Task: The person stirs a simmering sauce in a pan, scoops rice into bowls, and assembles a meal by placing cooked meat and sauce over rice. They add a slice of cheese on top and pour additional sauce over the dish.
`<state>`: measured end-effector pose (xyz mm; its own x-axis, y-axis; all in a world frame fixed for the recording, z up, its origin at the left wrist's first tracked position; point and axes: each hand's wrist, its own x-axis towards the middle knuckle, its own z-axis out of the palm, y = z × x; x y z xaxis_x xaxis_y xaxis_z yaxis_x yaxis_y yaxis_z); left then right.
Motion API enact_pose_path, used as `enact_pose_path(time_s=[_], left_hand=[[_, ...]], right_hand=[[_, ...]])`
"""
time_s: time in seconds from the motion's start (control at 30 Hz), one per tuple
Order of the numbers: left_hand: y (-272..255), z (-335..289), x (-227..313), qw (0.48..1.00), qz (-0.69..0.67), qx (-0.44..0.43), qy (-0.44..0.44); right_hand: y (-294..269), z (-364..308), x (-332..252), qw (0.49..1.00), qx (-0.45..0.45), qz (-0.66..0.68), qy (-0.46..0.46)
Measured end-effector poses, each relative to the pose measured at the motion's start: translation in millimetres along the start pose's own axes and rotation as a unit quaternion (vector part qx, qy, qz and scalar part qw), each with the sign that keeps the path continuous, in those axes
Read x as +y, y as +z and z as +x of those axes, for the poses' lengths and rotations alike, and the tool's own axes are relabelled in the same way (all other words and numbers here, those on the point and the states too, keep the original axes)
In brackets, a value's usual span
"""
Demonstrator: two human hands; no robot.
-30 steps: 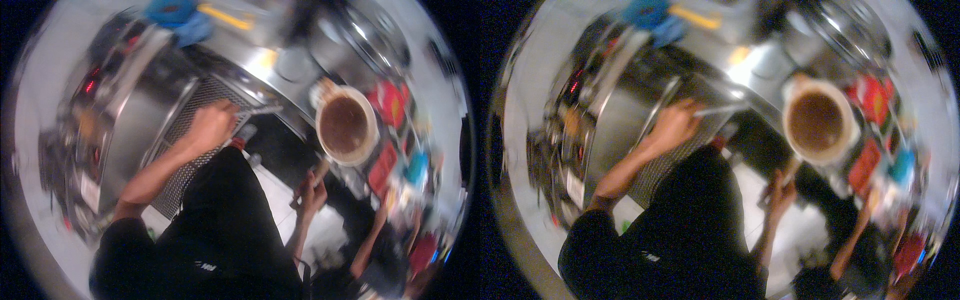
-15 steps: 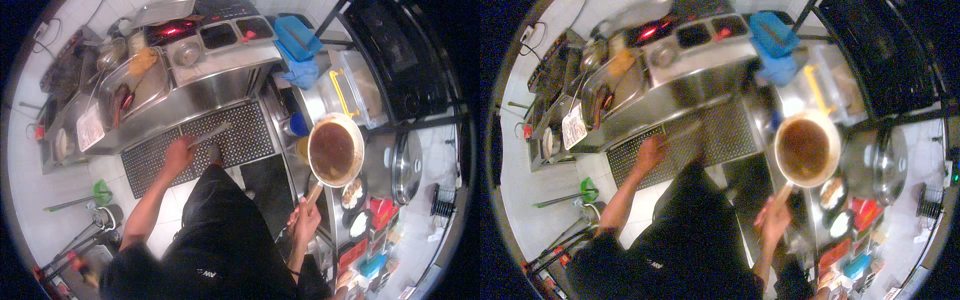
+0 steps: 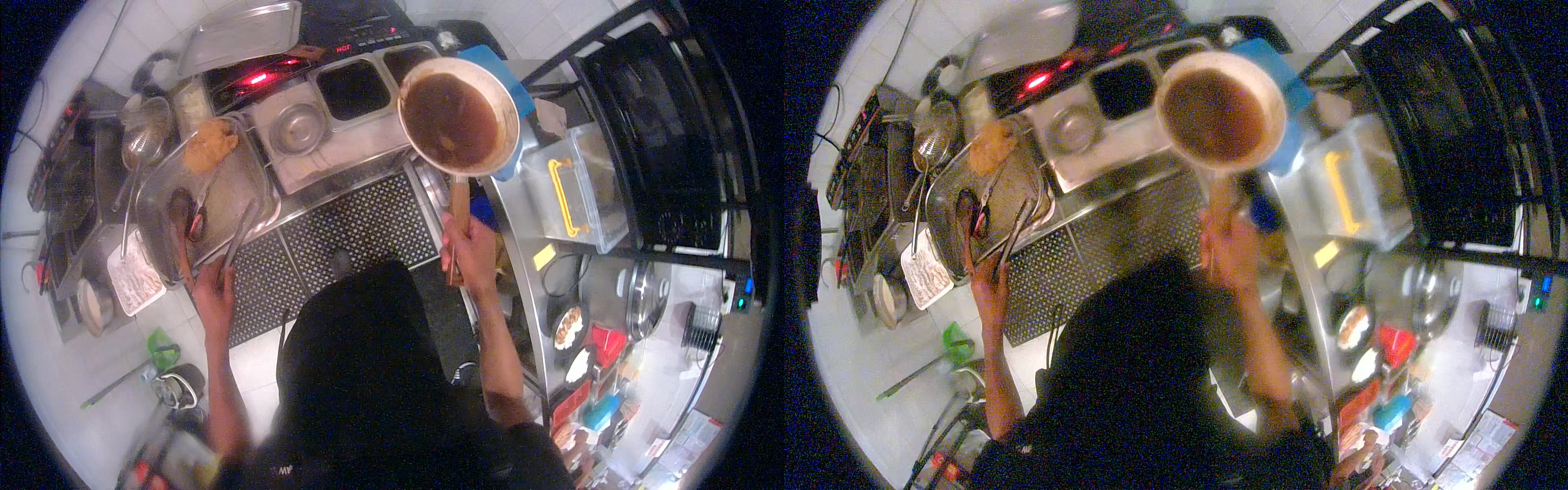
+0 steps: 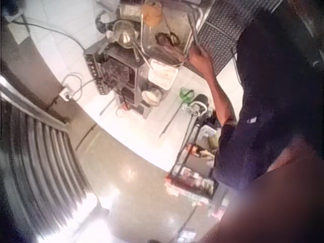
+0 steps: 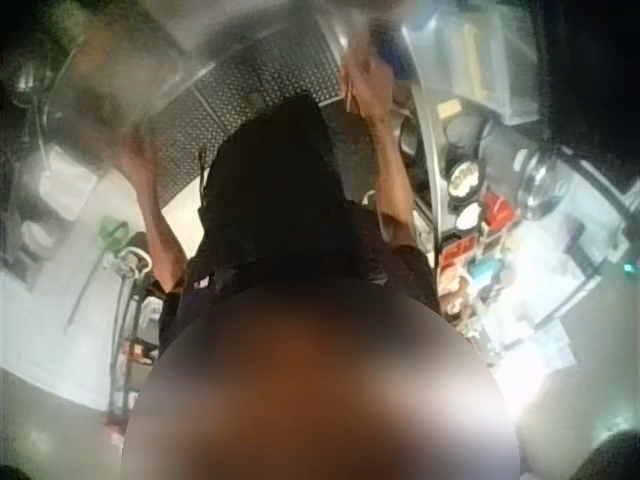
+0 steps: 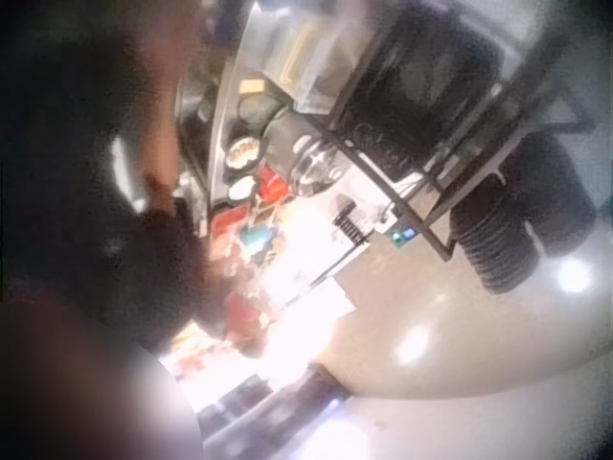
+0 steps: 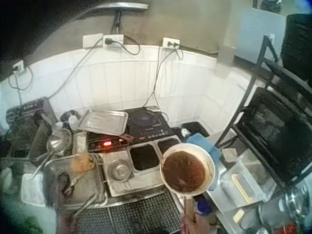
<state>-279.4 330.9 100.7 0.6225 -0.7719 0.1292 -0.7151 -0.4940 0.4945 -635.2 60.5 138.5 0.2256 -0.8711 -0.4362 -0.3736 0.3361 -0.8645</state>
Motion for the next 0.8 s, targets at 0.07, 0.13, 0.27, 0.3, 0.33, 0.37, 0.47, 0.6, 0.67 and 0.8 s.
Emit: enact_pose_path(time_s=[0.07, 0.13, 0.27, 0.3, 0.33, 0.37, 0.47, 0.6, 0.67, 0.8], left_hand=[[3.2, 3.6, -14.7, 0.999, -0.006, 0.029, -0.015], [5.8, 12.2, -21.7, 0.997, -0.015, 0.055, -0.052], [18.8, 24.5, -27.8, 0.98, -0.104, 0.079, -0.153], [22.7, 31.1, -20.2, 0.972, -0.134, 0.108, -0.16], [26.6, 37.5, -14.1, 0.963, -0.163, 0.138, -0.165], [29.5, 40.2, -15.4, 0.973, -0.093, 0.139, -0.159], [42.7, 29.8, -25.9, 0.975, 0.012, 0.143, -0.17], [51.8, 40.4, -11.5, 0.961, -0.037, 0.177, -0.211], [54.5, 41.9, -10.1, 0.958, -0.034, 0.176, -0.225], [59.0, 44.2, -19.6, 0.963, -0.01, 0.184, -0.198]], right_hand=[[12.0, 31.7, -21.4, 1.0, -0.008, -0.023, -0.013], [25.3, 67.8, -43.5, 0.999, -0.028, -0.03, -0.016], [43.5, 143.4, -55.6, 0.996, -0.066, -0.044, -0.032], [49.3, 163.5, -62.4, 0.994, -0.079, -0.053, -0.049], [56.1, 175.3, -67.1, 0.996, -0.079, -0.041, -0.021], [60.3, 189.9, -72.7, 0.995, -0.096, -0.035, -0.015], [70.0, 234.0, -61.2, 0.991, -0.135, -0.005, -0.003], [91.3, 261.7, -81.1, 0.987, -0.162, -0.011, 0.001], [95.9, 275.5, -81.3, 0.987, -0.156, -0.037, 0.007], [108.7, 292.1, -86.6, 0.986, -0.162, -0.028, -0.023]])
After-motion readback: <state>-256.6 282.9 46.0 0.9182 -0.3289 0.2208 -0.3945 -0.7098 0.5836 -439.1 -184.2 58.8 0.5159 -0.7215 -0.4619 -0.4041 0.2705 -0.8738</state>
